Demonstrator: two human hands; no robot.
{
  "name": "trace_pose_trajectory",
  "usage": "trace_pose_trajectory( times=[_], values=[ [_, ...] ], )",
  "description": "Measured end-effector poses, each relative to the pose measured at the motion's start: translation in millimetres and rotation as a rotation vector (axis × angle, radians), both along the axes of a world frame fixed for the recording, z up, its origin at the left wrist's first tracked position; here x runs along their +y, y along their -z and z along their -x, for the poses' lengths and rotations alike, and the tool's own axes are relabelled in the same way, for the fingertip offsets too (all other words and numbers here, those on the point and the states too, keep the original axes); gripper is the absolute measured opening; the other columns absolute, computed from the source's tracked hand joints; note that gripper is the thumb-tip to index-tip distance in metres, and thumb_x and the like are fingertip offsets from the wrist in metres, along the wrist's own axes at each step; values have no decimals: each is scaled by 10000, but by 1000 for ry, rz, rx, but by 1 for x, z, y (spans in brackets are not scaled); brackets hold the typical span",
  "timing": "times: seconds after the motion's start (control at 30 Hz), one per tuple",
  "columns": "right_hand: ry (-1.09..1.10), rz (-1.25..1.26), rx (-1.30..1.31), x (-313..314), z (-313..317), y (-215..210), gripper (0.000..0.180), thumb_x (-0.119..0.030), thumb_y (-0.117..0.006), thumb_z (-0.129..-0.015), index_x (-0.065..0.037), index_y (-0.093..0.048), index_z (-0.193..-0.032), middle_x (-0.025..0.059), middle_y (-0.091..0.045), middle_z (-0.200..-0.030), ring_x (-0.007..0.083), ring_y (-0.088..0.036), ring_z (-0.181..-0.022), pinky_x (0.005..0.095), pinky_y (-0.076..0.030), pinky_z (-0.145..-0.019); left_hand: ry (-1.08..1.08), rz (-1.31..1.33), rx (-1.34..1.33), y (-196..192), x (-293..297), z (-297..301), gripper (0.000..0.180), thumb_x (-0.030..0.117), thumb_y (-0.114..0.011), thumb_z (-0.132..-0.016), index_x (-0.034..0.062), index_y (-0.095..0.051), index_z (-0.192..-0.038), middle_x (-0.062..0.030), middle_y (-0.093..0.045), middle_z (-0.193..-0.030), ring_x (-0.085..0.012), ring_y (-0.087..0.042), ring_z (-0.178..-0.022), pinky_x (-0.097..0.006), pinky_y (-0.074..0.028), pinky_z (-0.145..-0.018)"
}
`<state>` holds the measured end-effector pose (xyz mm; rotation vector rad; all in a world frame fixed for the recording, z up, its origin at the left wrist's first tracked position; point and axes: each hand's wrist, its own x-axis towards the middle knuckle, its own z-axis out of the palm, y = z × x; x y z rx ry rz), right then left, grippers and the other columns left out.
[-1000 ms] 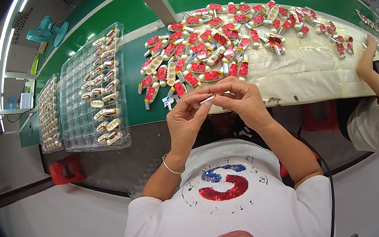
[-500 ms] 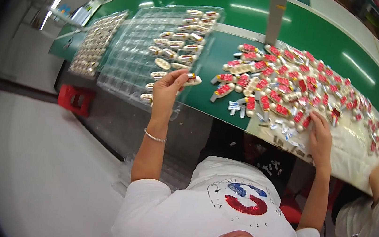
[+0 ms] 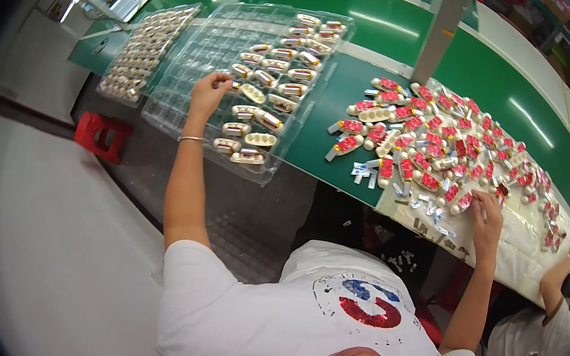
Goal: The person sits at a green workbench and assembles small white candles by hand. They pick up a candle, wrap a red and silver foil label around it, and place the finished unit into a clear plastic tray. The process is repeated continuously throughout the clip.
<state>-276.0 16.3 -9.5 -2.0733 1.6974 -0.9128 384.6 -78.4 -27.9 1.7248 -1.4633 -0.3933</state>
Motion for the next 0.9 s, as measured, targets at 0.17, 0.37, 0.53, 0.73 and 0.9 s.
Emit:
trace_pose_trajectory(
  times=[0.17, 0.37, 0.53, 0.73, 0.9],
  values=[
    [26, -108, -322, -5, -11, -19, 218, -75, -581, -950, 1, -651, -1142, 46, -666, -1023, 117, -602, -936, 252, -468, -814, 206, 78, -411, -8, 6, 4, 174, 143, -621, -901, 85, -714, -1036, -96, -701, -1039, -274, -631, -1037, -379, -465, -908],
    [-75, -191, -776, -8, -39, -31, 276, -91, -624, -933, -23, -643, -1200, 57, -679, -1013, 91, -634, -890, 220, -504, -785, 25, 226, -282, -43, 19, 71, 218, 97, -611, -930, 52, -682, -1131, -86, -655, -1203, -218, -606, -1117, -342, -471, -960],
    [-349, -227, -661, -3, -72, -48, 271, -114, -640, -929, -10, -649, -1179, 61, -679, -987, 86, -636, -875, 226, -507, -766, 479, 25, 553, -67, 66, 277, 266, 67, -581, -959, 8, -625, -1215, -100, -674, -1149, -150, -629, -1056, -282, -496, -928],
    [-315, -271, -776, 11, -86, -56, 198, -121, -690, -898, -4, -662, -1055, 29, -682, -883, 63, -631, -789, 212, -504, -708, 865, -458, 962, -48, 80, 374, 352, 172, -601, -970, -1, -587, -1277, -78, -658, -1153, -125, -617, -1045, -260, -500, -893],
    [-243, -331, -684, 18, -76, -54, 176, -100, -682, -896, 4, -663, -1037, 16, -664, -832, 40, -609, -748, 191, -495, -666, 814, -486, 962, -43, 95, 382, 276, 103, -664, -920, -21, -656, -1166, -64, -705, -977, -89, -658, -860, -226, -536, -790]
  ],
)
